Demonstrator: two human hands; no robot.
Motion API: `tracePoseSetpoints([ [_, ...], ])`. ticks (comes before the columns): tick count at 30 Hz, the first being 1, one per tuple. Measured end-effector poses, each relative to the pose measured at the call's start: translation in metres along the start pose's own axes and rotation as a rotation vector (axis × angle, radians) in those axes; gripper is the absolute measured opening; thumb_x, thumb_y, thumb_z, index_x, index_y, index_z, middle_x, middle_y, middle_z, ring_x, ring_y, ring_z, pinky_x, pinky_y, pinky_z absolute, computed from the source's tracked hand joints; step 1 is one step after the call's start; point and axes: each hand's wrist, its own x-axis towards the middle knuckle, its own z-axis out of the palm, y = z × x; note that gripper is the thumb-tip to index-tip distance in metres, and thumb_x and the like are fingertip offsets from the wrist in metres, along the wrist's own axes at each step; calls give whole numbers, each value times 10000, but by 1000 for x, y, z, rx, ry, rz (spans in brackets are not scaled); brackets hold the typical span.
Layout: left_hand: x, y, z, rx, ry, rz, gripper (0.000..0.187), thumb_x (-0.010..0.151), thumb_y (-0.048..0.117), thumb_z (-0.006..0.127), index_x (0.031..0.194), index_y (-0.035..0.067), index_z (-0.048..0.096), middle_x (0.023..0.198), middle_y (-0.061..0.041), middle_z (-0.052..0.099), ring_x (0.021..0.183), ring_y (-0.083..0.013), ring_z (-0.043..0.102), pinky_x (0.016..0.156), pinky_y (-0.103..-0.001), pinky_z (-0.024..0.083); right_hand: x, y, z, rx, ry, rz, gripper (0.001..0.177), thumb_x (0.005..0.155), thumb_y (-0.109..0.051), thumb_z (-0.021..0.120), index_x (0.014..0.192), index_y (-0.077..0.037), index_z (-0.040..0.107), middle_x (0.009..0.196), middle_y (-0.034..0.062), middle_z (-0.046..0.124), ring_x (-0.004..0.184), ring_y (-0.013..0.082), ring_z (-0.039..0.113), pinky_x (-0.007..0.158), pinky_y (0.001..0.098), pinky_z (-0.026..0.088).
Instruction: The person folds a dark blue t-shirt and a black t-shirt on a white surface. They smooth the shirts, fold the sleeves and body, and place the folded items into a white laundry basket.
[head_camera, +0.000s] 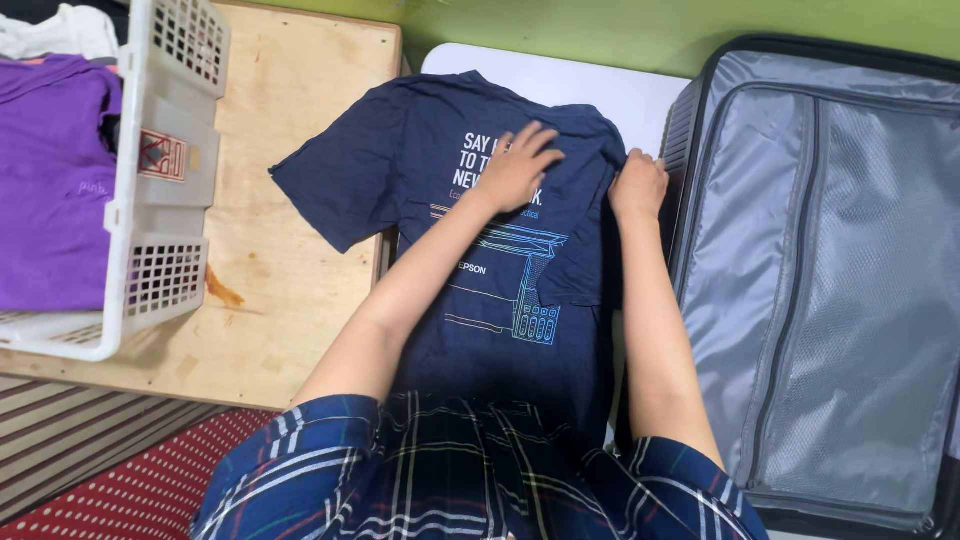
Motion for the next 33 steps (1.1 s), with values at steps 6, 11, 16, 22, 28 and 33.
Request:
tracePoseSetpoints([
  [6, 39, 18, 54, -298, -133, -250, 331, 1041, 375, 518, 1274, 215, 690, 1306, -48, 650, 1255, -277, 594, 1049, -479, 456, -4, -24, -49, 204, 32, 117, 173, 1041, -188, 635, 1114, -31, 646, 918, 243, 716, 889, 481, 684, 751, 593, 512],
  [11, 81, 5, 94, -1167, -60, -402, 552, 1087, 521, 436, 1272, 56, 670, 1239, -141, 719, 1109, -265, 684, 884, -382, 585, 7, -28, -54, 459, 5, 137, 220, 959, -222, 712, 1072, -33, 703, 884, 241, 725, 878, 443, 708, 777, 516, 553],
  [16, 104, -15, 92, -1138, -227, -725, 598, 1013, 467, 586, 1408, 21, 527, 1347, -174, 617, 1213, -294, 637, 970, -370, 517, -3, -59, -37, 1020, -295, 71, 324, 935, -123, 652, 1241, -44, 580, 950, 177, 750, 818, 249, 746, 735, 362, 586],
  [22, 113, -69, 160, -879, -1, -402, 577, 846, -67, 555, 1413, 37, 582, 1407, -184, 664, 1312, -280, 644, 1090, -324, 495, -56, -62, -59, 987, -202, -75, 326, 946, -163, 683, 1234, -12, 659, 1086, 132, 751, 943, 230, 718, 852, 338, 551],
  [28, 105, -66, 137, -821, 28, -287, 734, 820, -161, 464, 1488, 137, 526, 1334, -162, 682, 1276, -270, 659, 1053, -321, 509, -111, -49, -79, 376, -357, 62, 656, 847, -579, 809, 1163, -12, 712, 956, 198, 753, 932, 330, 726, 891, 467, 504],
  [33, 95, -24, 72, -766, 23, -271, 722, 852, 58, 665, 1512, 180, 400, 1250, -152, 712, 1189, -280, 683, 1023, -352, 519, -138, -60, -68, 523, -338, 242, 378, 938, -278, 702, 1225, -36, 659, 888, 257, 733, 896, 419, 714, 817, 482, 531],
])
